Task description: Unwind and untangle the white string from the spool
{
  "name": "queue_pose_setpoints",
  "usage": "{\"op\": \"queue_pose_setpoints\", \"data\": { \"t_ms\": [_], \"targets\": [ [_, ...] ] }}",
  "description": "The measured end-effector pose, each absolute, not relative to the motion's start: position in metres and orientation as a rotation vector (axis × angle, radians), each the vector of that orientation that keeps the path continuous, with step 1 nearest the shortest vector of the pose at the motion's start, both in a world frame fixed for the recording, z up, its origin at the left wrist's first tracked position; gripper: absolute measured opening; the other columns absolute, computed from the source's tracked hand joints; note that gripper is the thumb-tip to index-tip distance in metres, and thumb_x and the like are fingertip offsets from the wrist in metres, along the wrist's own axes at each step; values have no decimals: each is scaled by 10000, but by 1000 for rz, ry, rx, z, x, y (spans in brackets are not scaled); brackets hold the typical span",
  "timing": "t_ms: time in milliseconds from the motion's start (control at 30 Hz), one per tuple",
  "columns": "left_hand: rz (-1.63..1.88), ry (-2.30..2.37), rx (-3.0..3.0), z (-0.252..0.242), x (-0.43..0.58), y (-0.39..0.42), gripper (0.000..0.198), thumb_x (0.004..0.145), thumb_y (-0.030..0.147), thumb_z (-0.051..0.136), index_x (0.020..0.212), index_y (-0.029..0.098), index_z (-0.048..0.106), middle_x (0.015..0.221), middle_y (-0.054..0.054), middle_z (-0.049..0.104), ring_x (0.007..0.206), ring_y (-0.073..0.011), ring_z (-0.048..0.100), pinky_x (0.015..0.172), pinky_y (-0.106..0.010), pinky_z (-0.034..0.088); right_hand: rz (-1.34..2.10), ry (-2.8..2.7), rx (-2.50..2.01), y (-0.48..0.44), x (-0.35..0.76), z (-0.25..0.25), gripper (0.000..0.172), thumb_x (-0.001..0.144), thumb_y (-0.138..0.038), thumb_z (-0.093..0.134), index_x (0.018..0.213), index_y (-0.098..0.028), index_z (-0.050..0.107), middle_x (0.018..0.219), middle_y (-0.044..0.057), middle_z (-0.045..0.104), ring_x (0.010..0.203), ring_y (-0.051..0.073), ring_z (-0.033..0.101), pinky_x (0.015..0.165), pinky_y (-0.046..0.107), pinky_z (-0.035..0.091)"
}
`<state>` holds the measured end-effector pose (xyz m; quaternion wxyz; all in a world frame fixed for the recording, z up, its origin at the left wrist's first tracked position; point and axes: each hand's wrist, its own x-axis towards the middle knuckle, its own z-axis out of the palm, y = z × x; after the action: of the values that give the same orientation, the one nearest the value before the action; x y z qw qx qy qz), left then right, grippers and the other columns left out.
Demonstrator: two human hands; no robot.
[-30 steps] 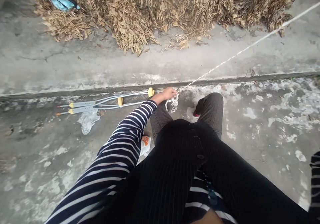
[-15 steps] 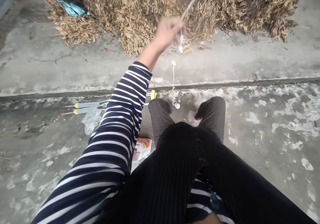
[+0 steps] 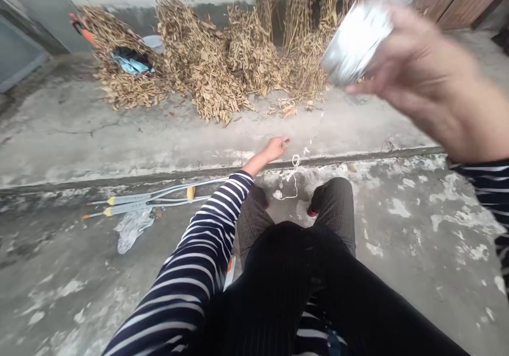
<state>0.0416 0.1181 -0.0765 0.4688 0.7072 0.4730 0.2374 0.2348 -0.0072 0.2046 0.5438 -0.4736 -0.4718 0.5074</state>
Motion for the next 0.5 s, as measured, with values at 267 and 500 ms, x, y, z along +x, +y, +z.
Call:
{"op": "queue_pose_setpoints", "data": {
  "t_ms": [267,500],
  "targets": [
    [1023,653,1528,-4,84,86,402,926,389,738,1253,173,648,1239,-123,771,1244,-248,698,1103,-361,508,1377,-1099,-1145,26,225,129,536,599,6,640,1083,-214,708,901,19,719,770,179,713,562,284,666],
    [964,664,1379,-34,81,37,169,992,335,562,915,191,605,731,-4,725,764,-142,697,913,-293,527,1385,-888,-1103,13,240,92,591,514,-75,689,1085,-227,708,908,9,741,737,173,698,558,282,650]
  ]
}}
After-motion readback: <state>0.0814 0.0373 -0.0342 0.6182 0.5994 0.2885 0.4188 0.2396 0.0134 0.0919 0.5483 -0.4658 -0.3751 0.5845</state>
